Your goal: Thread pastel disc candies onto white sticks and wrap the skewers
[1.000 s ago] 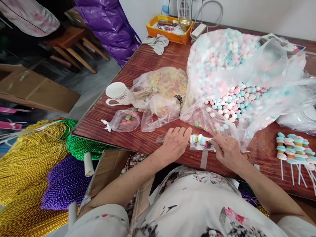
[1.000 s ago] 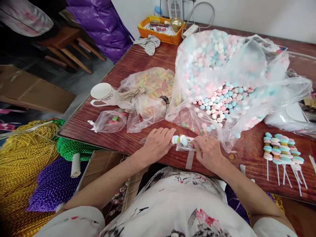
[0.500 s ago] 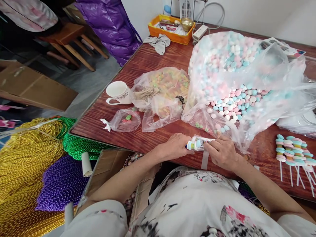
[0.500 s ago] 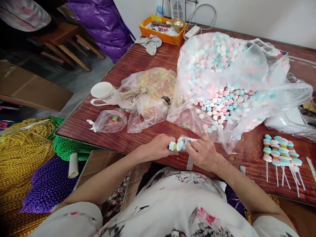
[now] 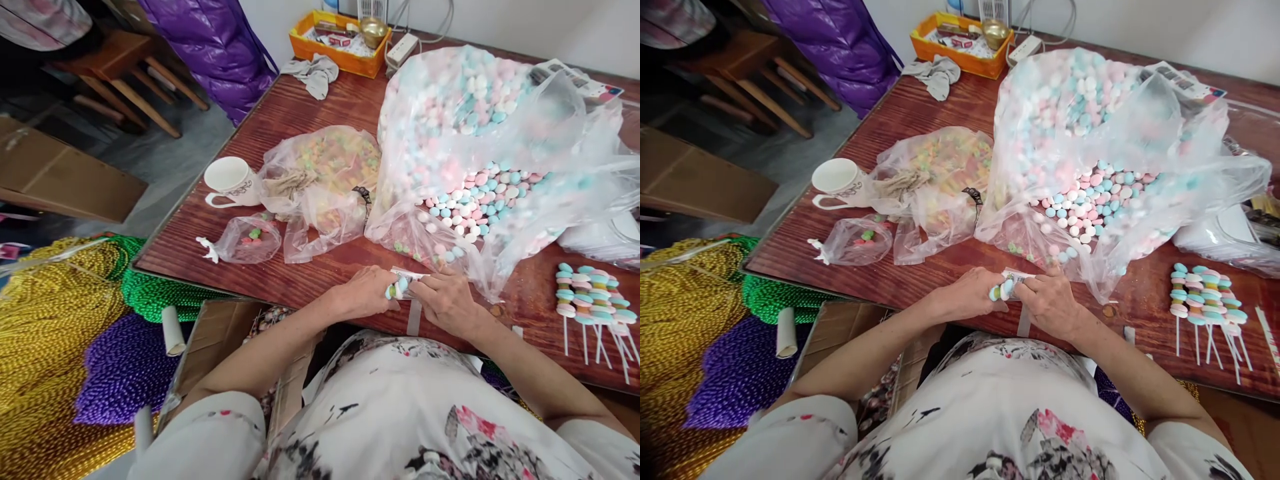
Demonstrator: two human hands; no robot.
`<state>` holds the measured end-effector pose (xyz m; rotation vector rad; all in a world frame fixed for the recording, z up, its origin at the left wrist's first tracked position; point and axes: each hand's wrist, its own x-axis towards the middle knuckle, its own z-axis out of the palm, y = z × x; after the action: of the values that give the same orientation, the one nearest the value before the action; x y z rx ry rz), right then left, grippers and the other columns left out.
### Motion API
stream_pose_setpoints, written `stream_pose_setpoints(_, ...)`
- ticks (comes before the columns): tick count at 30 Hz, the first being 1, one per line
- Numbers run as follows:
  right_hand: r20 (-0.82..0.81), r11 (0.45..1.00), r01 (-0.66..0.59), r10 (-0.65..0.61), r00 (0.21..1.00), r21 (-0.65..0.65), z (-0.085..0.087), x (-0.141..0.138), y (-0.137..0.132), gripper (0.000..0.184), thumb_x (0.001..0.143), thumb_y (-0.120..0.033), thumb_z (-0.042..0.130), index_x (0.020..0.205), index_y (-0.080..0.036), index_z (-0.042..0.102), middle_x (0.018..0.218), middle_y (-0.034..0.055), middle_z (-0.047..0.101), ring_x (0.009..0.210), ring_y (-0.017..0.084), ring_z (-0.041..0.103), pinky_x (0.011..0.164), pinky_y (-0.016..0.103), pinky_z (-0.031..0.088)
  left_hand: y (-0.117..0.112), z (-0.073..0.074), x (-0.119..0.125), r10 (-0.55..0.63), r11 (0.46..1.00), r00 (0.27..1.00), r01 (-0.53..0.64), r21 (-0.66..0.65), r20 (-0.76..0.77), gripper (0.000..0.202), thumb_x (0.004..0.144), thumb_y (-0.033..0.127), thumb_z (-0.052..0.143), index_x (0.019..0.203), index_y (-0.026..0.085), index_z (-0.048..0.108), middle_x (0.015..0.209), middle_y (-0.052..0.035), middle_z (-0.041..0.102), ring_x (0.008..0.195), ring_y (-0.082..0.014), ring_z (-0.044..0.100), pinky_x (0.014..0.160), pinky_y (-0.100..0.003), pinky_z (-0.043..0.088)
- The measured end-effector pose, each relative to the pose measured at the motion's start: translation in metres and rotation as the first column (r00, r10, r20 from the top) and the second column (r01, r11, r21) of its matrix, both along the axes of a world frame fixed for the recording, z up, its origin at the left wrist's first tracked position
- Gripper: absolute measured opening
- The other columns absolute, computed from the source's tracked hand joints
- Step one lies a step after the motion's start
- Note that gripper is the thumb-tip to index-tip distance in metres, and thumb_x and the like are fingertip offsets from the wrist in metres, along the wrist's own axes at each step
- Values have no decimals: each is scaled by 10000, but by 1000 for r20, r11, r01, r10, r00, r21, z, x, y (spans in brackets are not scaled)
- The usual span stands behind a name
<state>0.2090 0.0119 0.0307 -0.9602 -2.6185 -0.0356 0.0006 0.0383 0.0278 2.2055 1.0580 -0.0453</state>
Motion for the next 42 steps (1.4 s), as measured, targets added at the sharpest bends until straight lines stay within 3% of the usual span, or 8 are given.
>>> stream_pose_setpoints(3, -3, 993, 85, -85, 996, -83, -8, -2, -7, 225, 859, -75, 438, 768, -171, 619, 625, 10, 598, 583, 136, 482, 625, 303, 277, -6, 3, 4, 31, 976, 998, -20, 219, -50, 172, 834, 291, 598, 967, 183, 622, 940, -88, 676, 895, -255, 620, 761, -355, 456)
stream_pose_setpoints(8, -193, 891, 275, -360, 913, -361, -28, 5, -28, 164, 907, -165, 475, 899, -183, 638, 773, 27, 699, 641, 144, 598, 619, 267, 385, -35, 10, -7, 119, 764, 984, -176, 621, 132, 189, 862, 274, 572, 1031, 200, 610, 1118, -125, 633, 1086, -277, 543, 946, -459, 417)
stream_pose_setpoints(12, -298, 813, 291, -480, 825, -505, -39, 14, -45, 178, 917, -188, 479, 883, -192, 653, 838, 33, 732, 697, 154, 655, 654, 261, 457, -60, -9, -18, 311, 792, 914, -401, 460, 261, 189, 876, 361, 575, 823, 185, 616, 788, -57, 652, 800, -187, 593, 781, -325, 474)
stream_pose_setpoints(17, -269, 825, 282, -450, 851, -489, -40, 14, -57, 192, 913, -190, 495, 956, -198, 683, 875, 42, 752, 735, 171, 680, 688, 278, 486, -70, -25, -8, 414, 881, 903, -430, 199, 117, 226, 883, 383, 549, 840, 190, 658, 759, -31, 673, 713, -153, 603, 671, -265, 440)
stream_pose_setpoints(29, 8, 864, 235, -259, 966, -446, -36, 6, -66, 203, 890, -167, 463, 824, -195, 653, 680, 21, 693, 592, 145, 600, 567, 256, 298, -77, -20, -3, 431, 879, 902, -414, 237, -22, 294, 933, 279, 413, 771, 179, 637, 731, -43, 679, 656, -156, 594, 668, -272, 421)
stream_pose_setpoints(33, -28, 879, 228, -264, 964, -419, -39, 2, -68, 186, 881, -169, 476, 784, -187, 634, 675, 24, 697, 574, 138, 592, 569, 257, 284, -73, -7, -7, 337, 833, 942, -297, 467, -2, 244, 876, 202, 473, 1042, 169, 648, 1059, -120, 675, 1027, -256, 587, 888, -383, 442)
stream_pose_setpoints(36, -87, 892, 214, -269, 959, -398, -41, 1, -68, 181, 886, -168, 475, 785, -177, 624, 654, 24, 681, 564, 135, 578, 576, 256, 293, -63, -1, -14, 210, 794, 974, -119, 596, -86, 416, 813, 131, 497, 1222, 136, 571, 1352, -198, 512, 1328, -364, 367, 1054, -562, 298)
stream_pose_setpoints(42, -295, 936, 122, -224, 929, -329, -44, 8, -66, 167, 911, -149, 448, 865, -163, 609, 697, 32, 662, 633, 147, 576, 625, 260, 345, -45, -4, -28, -42, 841, 982, 135, 525, -186, 357, 826, 90, 445, 1155, 154, 569, 1198, -142, 604, 1326, -301, 397, 1128, -573, 168)
